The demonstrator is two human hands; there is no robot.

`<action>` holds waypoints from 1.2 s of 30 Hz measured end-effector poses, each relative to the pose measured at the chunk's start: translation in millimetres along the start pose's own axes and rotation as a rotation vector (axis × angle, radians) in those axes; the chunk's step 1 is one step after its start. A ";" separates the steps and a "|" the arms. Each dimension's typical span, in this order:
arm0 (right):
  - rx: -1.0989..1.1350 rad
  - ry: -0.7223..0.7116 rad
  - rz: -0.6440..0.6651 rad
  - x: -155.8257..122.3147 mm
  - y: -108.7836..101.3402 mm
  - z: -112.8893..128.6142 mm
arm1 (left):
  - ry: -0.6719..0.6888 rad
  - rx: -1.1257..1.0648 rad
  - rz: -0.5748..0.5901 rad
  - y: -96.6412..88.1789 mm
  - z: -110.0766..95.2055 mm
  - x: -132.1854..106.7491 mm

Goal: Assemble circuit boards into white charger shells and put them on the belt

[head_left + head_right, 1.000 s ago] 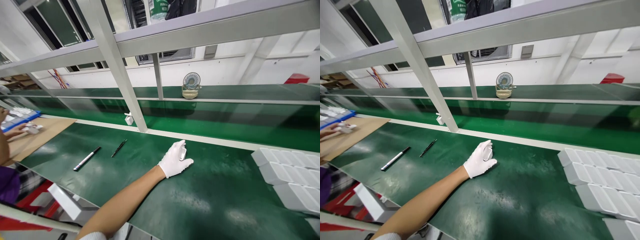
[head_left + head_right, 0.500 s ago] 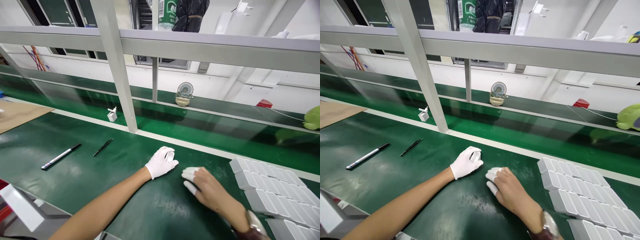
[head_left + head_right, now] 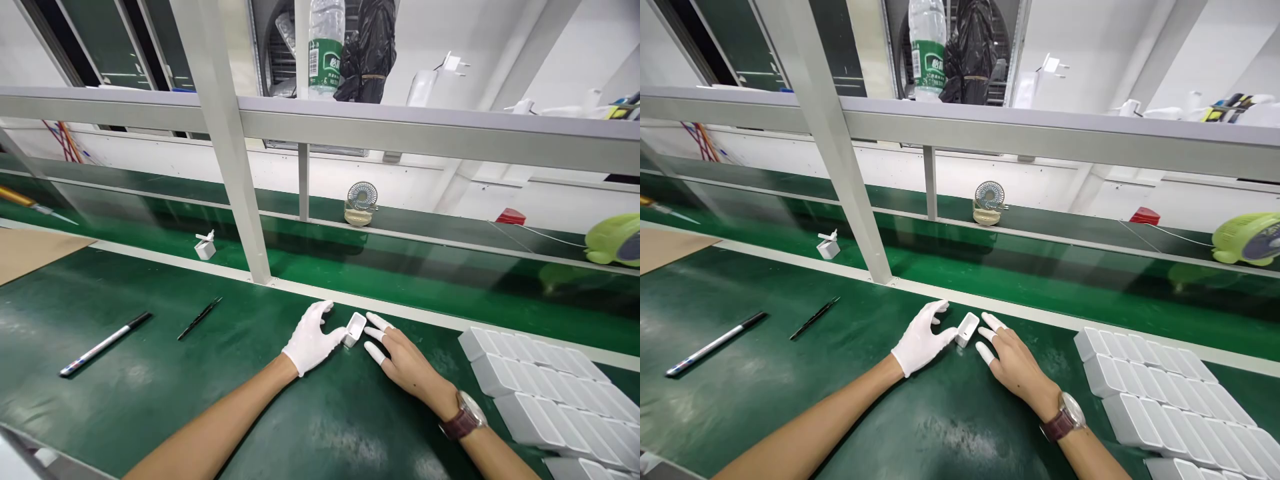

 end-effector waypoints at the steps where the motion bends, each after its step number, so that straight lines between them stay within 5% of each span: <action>1: 0.020 0.022 0.000 -2.0 0.1 -2.0 | -0.001 -0.016 0.016 1.2 -1.5 -0.1; 6: 0.134 -0.044 0.016 -1.5 0.8 16.6 | 0.015 -0.052 0.141 10.0 -7.9 -2.1; 10: 0.137 -0.143 -0.097 -6.1 -8.1 34.4 | 0.067 0.005 0.258 14.4 -8.2 -4.0; 13: 0.161 -0.214 -0.148 -18.3 -13.9 38.2 | 0.154 -0.007 0.264 10.4 -11.1 -4.4; 20: 0.090 -0.140 -0.139 -32.1 -11.8 34.4 | 0.225 -0.011 0.241 6.0 -19.5 -8.3; 24: 0.046 -0.231 -0.077 -33.2 -8.3 50.1 | 0.163 0.055 0.230 11.4 -18.9 -9.5; 36: -0.106 -0.374 -0.153 -50.2 -14.7 63.4 | 0.010 0.042 0.266 11.9 -13.8 -7.3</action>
Point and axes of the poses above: each hand's wrist, its own x-axis towards the middle knuckle, its own y-axis out of the palm, z = x × y, the point moved 7 cm from there along x, towards the middle knuckle, and after that the axes turned 9 degrees about -x, right-handed, at the moved point
